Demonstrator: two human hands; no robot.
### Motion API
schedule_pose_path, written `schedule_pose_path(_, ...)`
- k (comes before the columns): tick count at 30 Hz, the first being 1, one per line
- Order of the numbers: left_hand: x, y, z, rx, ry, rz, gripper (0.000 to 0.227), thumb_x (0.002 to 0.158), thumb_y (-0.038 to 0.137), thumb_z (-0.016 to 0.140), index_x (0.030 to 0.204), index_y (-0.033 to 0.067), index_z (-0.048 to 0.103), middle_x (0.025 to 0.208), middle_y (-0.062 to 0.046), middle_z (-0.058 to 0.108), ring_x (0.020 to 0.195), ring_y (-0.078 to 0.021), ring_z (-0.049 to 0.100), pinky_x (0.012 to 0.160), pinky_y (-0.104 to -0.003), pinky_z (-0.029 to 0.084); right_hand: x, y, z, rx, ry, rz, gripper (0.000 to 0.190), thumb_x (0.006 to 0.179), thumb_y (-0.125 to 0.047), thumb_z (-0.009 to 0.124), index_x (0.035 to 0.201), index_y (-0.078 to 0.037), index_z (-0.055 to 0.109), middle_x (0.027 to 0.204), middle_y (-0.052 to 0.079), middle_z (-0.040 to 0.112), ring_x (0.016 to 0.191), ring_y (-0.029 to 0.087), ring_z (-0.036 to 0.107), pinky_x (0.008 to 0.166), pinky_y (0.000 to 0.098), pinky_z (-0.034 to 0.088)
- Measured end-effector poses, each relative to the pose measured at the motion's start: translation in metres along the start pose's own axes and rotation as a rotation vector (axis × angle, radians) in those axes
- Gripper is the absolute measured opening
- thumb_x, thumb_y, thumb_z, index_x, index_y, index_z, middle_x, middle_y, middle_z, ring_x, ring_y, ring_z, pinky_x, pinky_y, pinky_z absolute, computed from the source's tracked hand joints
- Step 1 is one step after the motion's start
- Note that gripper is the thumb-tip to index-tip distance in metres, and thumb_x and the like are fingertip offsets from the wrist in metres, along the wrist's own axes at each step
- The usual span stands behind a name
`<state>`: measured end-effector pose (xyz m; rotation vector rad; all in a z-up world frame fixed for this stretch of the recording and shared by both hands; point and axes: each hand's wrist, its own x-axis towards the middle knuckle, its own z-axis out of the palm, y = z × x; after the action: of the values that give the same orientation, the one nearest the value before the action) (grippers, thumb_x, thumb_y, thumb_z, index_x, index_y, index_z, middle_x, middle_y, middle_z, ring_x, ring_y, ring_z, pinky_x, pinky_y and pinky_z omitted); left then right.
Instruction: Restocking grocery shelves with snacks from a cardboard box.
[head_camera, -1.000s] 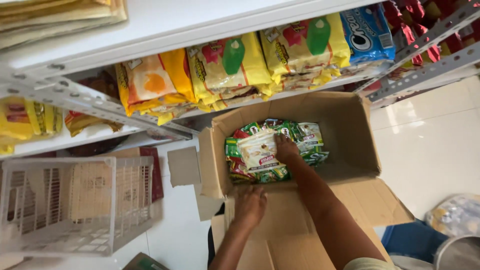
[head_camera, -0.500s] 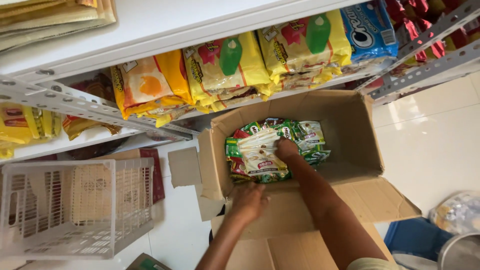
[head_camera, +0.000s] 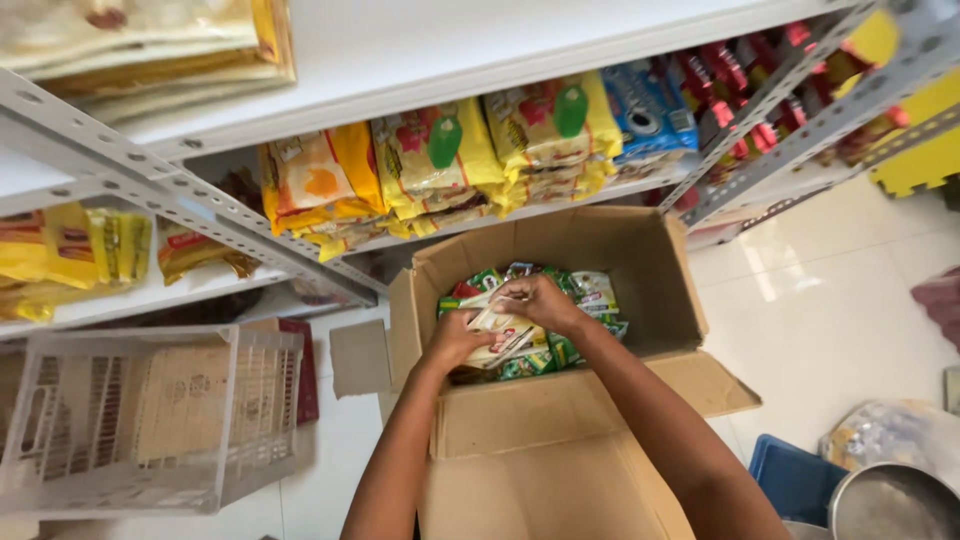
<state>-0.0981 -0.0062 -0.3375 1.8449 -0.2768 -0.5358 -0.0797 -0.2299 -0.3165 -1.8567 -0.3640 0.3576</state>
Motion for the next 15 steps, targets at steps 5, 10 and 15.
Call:
schedule_pose_path(5,0.005,-0.021,0.018,-0.434,0.139,-0.165,0.03,0.087,0.015,0.078,0.114,0.0002,0.076,0.103,-0.007,0.078,0.086,-0.0152,0.07,0.077,-0.032,0.058,-0.017,-0.073,-0.014,0.118,0.368,-0.072,0.026,0.091,-0.018,0.078,0.112,-0.003,0.076,0.109,0.003,0.076,0.099,0.01,0.067,0.086,0.0295,0.056)
schedule_pose_path(10,-0.031,0.055,0.005,-1.053,0.351,-0.064,0.038,0.095,0.011,0.071,0.13,-0.0004,0.064,0.122,-0.011,0.072,0.107,-0.0234,0.071,0.093,-0.04,0.057,-0.044,-0.069,-0.012,0.395,0.758,-0.057,0.044,0.101,-0.034,0.065,0.136,-0.006,0.063,0.121,0.002,0.071,0.107,0.012,0.065,0.093,0.0276,0.052)
schedule_pose_path(15,-0.05,0.091,0.019,-1.468,0.333,0.125,0.05,0.093,0.013,0.065,0.141,0.0071,0.052,0.134,-0.012,0.064,0.122,-0.028,0.063,0.105,-0.051,0.051,-0.081,-0.076,0.031,0.825,0.627,0.198,0.055,0.094,-0.047,0.063,0.137,-0.012,0.06,0.115,-0.002,0.07,0.102,0.012,0.065,0.088,0.0303,0.055)
